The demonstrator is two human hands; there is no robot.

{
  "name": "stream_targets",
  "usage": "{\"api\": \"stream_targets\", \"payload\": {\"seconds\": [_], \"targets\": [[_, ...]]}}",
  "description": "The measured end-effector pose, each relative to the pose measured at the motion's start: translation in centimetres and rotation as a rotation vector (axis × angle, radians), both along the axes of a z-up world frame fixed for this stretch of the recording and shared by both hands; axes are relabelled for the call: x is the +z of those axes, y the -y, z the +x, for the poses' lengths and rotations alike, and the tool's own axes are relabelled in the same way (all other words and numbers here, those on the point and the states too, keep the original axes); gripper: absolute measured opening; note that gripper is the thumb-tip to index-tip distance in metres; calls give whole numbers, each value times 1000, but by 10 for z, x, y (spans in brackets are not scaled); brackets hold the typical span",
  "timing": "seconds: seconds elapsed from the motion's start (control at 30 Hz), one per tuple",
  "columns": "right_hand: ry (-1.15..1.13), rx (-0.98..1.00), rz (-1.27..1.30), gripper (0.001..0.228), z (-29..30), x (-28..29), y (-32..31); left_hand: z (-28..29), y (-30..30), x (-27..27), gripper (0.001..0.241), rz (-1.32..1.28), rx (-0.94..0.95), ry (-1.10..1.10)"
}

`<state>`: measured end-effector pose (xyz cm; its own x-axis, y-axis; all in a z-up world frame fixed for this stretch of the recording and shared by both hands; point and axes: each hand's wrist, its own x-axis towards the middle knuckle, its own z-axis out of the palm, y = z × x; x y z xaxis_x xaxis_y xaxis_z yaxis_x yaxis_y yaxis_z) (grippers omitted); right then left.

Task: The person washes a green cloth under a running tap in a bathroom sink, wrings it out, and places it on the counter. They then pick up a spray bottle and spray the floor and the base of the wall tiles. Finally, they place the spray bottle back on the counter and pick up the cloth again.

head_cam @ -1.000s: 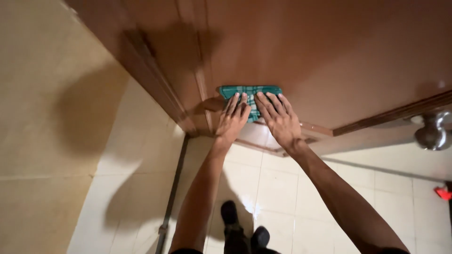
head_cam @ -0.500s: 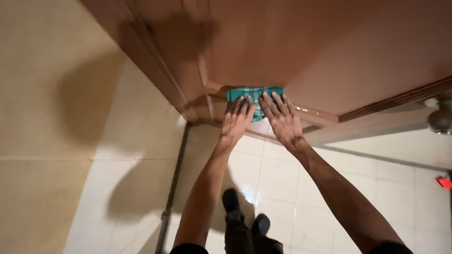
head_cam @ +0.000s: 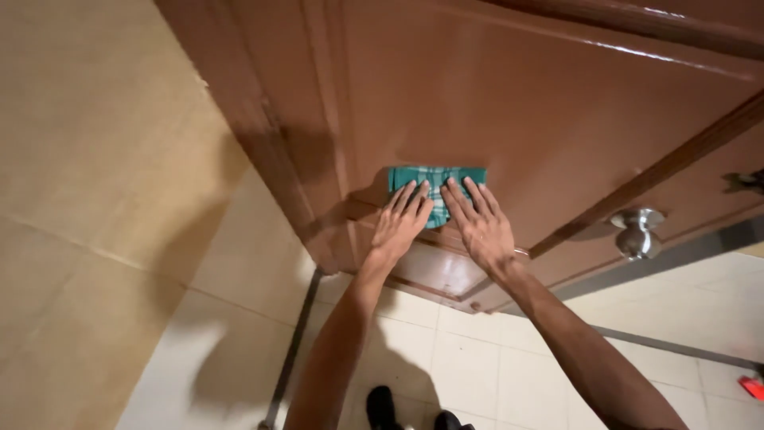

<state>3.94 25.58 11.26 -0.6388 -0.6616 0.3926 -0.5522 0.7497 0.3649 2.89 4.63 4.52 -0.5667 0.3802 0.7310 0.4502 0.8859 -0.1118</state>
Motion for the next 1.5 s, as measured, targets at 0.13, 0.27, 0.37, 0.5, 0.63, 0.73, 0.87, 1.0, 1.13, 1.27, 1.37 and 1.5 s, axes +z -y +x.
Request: {"api": "stream_targets", "payload": {"seconds": [0.13, 0.27, 0.37, 0.5, 0.63, 0.73, 0.87, 1.0, 1.13, 1.27, 1.37, 1.5], "targets": [[-30, -35, 42, 72, -15, -20, -32, -19, -34, -25, 28, -24, 4, 49], [48, 41, -44, 69, -17, -50, -44, -15, -50, -63, 26, 45, 15, 90], [-6, 24, 33, 66, -26, -74, -46, -21, -52, -96, 25, 36, 42, 123], [11, 30, 116, 67, -33, -122, -50, -15, -60, -135, 31, 48, 103, 266], [87, 48, 91, 66, -31, -156, -49, -8, -72, -173, 34, 40, 174, 242], [78, 34, 124, 68, -28, -170, -51, 3, -78, -177, 40, 64, 301, 137], [135, 57, 109, 67, -15, -161, -54, 23, -71, -163, 31, 24, 278, 234], [117, 123, 25, 72, -7, -120, -52, 38, -61, -109, 20, 0, 311, 5], [232, 205, -53, 77, 3, -46, -29, 60, -38, -36, 16, -40, 342, -123], [218, 317, -177, 80, 14, 3, -7, 78, -10, 20, 23, -70, 370, -152], [247, 311, -199, 82, 21, 44, 20, 79, 19, 48, 25, -103, 403, -204], [268, 409, -335, 75, 28, 69, 55, 120, 38, 100, 39, -15, 500, -104]]}}
